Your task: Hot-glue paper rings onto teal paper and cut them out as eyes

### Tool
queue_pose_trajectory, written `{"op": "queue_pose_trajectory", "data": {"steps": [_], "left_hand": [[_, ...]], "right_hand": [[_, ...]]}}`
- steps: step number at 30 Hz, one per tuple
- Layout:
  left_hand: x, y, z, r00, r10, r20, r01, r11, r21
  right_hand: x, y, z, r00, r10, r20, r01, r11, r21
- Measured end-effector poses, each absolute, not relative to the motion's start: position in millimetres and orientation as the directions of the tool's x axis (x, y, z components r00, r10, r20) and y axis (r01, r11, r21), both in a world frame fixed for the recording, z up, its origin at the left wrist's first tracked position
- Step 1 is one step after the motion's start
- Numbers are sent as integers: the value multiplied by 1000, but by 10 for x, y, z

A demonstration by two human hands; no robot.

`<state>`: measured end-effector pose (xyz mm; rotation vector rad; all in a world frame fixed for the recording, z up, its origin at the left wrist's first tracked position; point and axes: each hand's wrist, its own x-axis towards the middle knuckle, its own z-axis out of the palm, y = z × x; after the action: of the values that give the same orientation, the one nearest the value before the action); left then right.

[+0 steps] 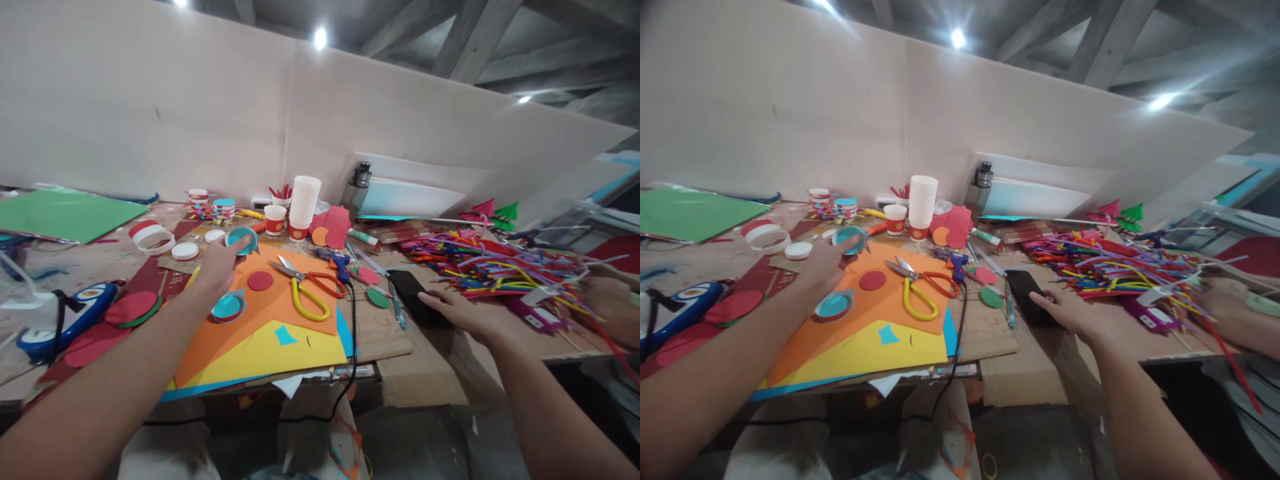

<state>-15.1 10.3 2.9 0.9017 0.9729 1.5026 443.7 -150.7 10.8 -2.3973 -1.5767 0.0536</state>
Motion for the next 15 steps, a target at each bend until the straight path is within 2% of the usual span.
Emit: {"op": "queue_pose_trajectory", "data": {"steps": [2, 4, 8, 15], "left_hand": [[-156, 103, 28, -130, 991, 39, -359, -84, 929], [-164, 108, 22, -134, 990, 35, -351, -81, 933], [-177, 123, 6, -138, 990, 33, -341, -79, 937], [-173, 138, -7, -128, 991, 32, -341, -75, 937]], "right_hand": [[4535, -1549, 124, 348, 937, -30, 844, -327, -426], [4611, -1571, 134, 327, 938, -115, 794, -338, -506], [4728, -1555, 103, 358, 932, -58, 810, -341, -477], [4865, -1405, -47, 357, 931, -72, 839, -353, -414]]}}
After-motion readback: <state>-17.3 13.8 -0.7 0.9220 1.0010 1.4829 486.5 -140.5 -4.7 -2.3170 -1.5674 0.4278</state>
